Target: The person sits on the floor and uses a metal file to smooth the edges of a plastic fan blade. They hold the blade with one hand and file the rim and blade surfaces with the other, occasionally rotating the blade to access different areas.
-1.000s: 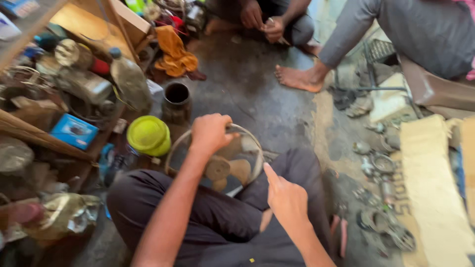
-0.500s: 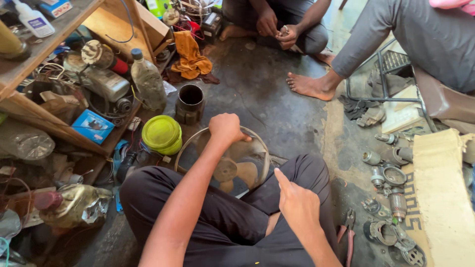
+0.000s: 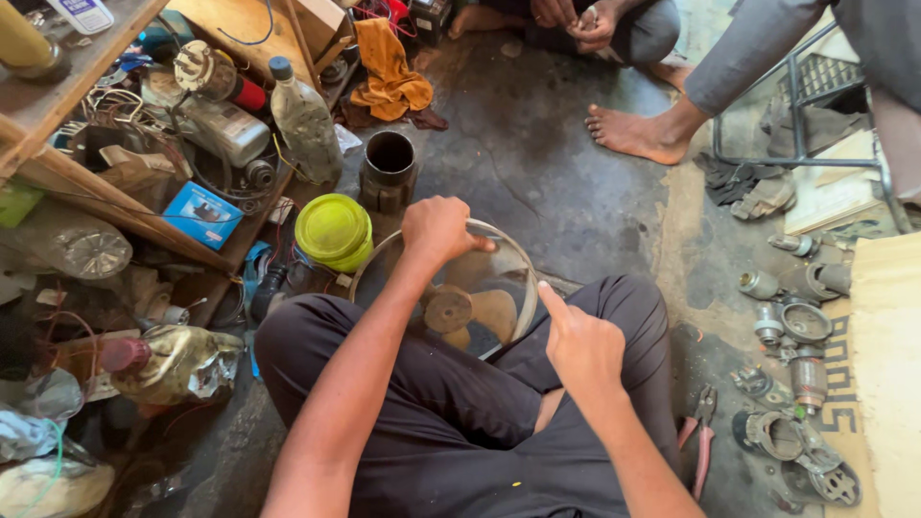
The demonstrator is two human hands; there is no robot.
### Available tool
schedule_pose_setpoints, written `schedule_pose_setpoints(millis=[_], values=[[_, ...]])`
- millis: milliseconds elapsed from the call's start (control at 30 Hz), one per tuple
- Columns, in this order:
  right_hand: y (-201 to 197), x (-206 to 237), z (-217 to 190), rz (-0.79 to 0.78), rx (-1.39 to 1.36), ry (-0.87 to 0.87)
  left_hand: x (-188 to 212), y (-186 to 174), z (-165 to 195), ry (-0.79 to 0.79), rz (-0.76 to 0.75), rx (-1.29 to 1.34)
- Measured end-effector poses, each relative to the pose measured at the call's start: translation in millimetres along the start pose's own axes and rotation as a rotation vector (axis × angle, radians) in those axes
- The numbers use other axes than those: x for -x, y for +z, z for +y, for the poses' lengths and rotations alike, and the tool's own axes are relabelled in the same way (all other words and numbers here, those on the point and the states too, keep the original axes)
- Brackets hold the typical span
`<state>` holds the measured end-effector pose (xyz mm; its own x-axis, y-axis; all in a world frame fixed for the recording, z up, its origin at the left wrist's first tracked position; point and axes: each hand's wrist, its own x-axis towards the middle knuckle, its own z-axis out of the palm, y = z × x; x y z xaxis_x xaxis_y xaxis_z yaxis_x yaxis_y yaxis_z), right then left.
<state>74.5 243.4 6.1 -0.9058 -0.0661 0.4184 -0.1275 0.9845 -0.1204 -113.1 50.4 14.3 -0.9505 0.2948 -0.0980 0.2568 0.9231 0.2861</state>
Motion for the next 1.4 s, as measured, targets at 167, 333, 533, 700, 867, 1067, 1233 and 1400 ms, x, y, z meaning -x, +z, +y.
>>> schedule_pose_setpoints(millis=[167, 333, 533, 700, 867, 1067, 1233, 1400], values=[[-30.6, 19.8, -2.1, -0.121, 0.082, -0.074, -6.5, 11.0, -18.9, -0.092, 0.024, 0.014], [-70.1, 42.5, -20.5, -0.209, 0.149, -0.052, -3.3, 25.6, -33.3, -0.055, 0.037, 0.006], [-85.9, 2.0, -12.5, -0.124, 0.232, -0.002, -3.6, 21.8, -29.1, 0.020, 0.086, -0.002], [-100.0, 15.9, -2.1, -0.174, -0.021, -0.035, -2.6, 25.4, -25.2, 0.048, 0.141, 0.026], [-93.6, 20.7, -17.0, -0.162, 0.100, -0.007, 2.1, 21.7, -22.1, 0.049, 0.167, 0.011], [-112.4, 20.8, -11.5, -0.204, 0.072, -0.079, 11.7, 8.0, -14.9, 0.056, 0.117, 0.104], [-89.6, 20.6, -12.6, -0.192, 0.121, -0.081, 21.8, 5.8, -0.5, 0.147, 0.132, 0.128], [-29.0, -16.2, -3.8, -0.101, 0.096, -0.076, 23.8, 11.1, 23.7, 0.232, 0.283, 0.079]])
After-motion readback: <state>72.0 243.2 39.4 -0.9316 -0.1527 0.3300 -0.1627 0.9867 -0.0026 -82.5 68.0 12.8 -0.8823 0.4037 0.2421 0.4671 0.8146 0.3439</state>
